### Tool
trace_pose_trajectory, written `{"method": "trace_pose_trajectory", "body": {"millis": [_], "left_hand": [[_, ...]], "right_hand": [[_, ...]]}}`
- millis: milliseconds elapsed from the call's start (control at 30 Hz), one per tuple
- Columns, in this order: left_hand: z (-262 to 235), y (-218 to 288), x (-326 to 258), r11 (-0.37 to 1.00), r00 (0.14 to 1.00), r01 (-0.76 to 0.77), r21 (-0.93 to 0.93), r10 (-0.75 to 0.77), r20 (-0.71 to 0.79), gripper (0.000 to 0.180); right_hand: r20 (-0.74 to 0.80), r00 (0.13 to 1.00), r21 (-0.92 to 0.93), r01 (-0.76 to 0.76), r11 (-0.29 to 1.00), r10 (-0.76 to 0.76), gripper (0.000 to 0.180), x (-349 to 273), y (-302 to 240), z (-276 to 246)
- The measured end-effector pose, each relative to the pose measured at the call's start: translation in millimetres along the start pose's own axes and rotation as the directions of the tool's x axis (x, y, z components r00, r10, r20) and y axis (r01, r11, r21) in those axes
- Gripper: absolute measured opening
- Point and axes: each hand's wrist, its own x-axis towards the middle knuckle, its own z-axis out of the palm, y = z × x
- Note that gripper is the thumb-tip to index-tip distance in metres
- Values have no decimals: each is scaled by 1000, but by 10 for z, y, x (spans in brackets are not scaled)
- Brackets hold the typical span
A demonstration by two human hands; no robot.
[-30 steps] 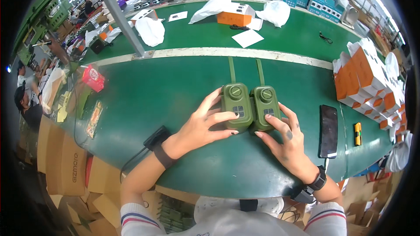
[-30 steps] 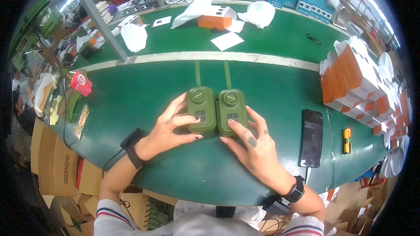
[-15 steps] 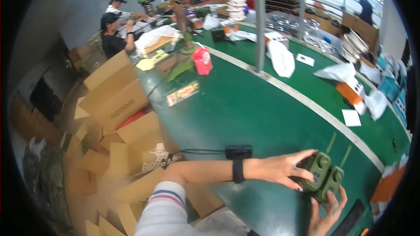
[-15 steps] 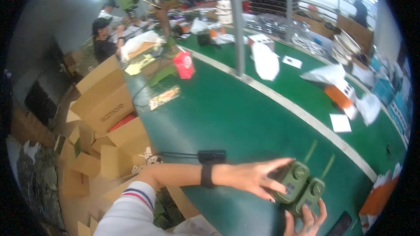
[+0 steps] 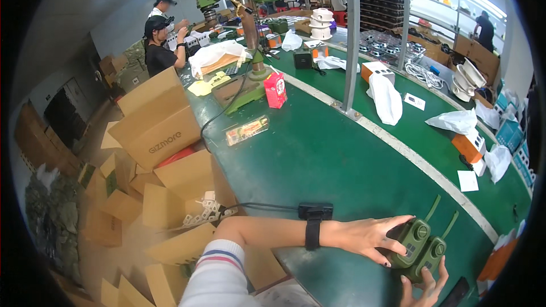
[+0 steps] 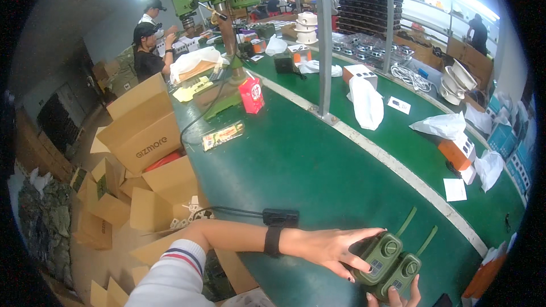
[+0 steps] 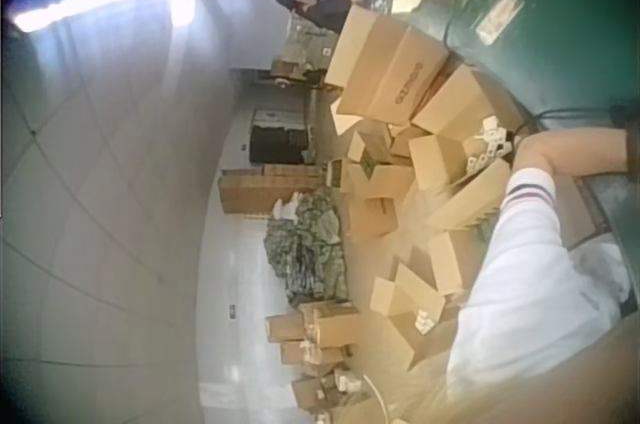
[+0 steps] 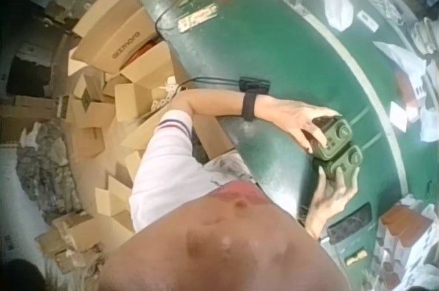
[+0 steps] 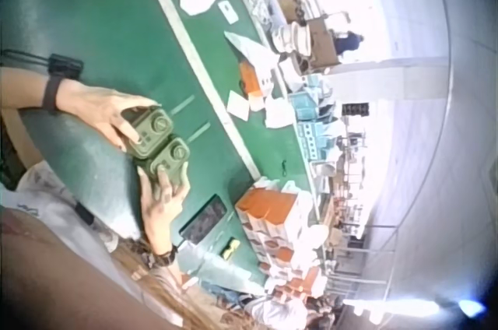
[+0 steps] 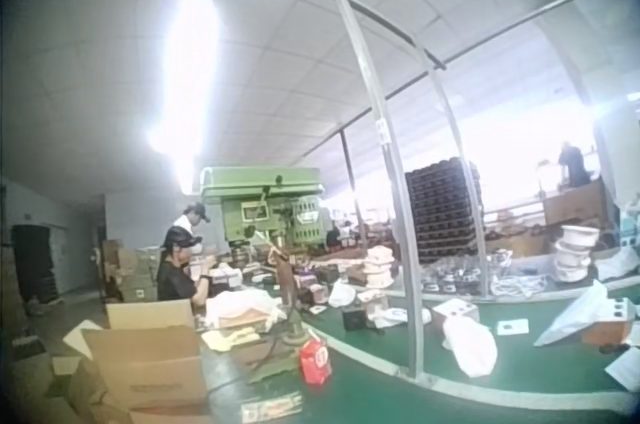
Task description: The recorder is testing and organizing walkie-talkie units on a production line workbench.
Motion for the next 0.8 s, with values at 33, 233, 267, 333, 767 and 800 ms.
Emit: {"method": "trace_pose_trajectory", "body": {"millis": [33, 233, 267, 333, 767, 800], "left_hand": [[-6, 8, 5, 1000, 1000, 8, -10, -8, 3, 48], [0, -9, -33, 1000, 1000, -4, -2, 4, -3, 49], [-4, -4, -28, 1000, 1000, 4, -4, -4, 2, 49], [4, -2, -14, 1000, 1000, 8, -15, -8, 3, 49], [-55, 42, -34, 1000, 1000, 20, 12, -20, 11, 47], [-59, 47, -38, 999, 999, 35, 26, -35, -3, 47]], "right_hand": [[1, 1000, -2, -18, 1000, 18, 42, -10, 7, -2], [-24, 1000, 19, -4, 1000, 4, 44, -36, 41, 39], [-28, 1000, 19, -3, 1000, 4, 44, -44, 57, 39], [-24, 1000, 20, -7, 1000, 7, 45, -54, 79, 41], [-10, 1000, -9, -3, 1000, 3, 48, -40, -36, 37], [-2, 1000, 8, 14, 1000, -14, 48, -55, -35, 55]]}}
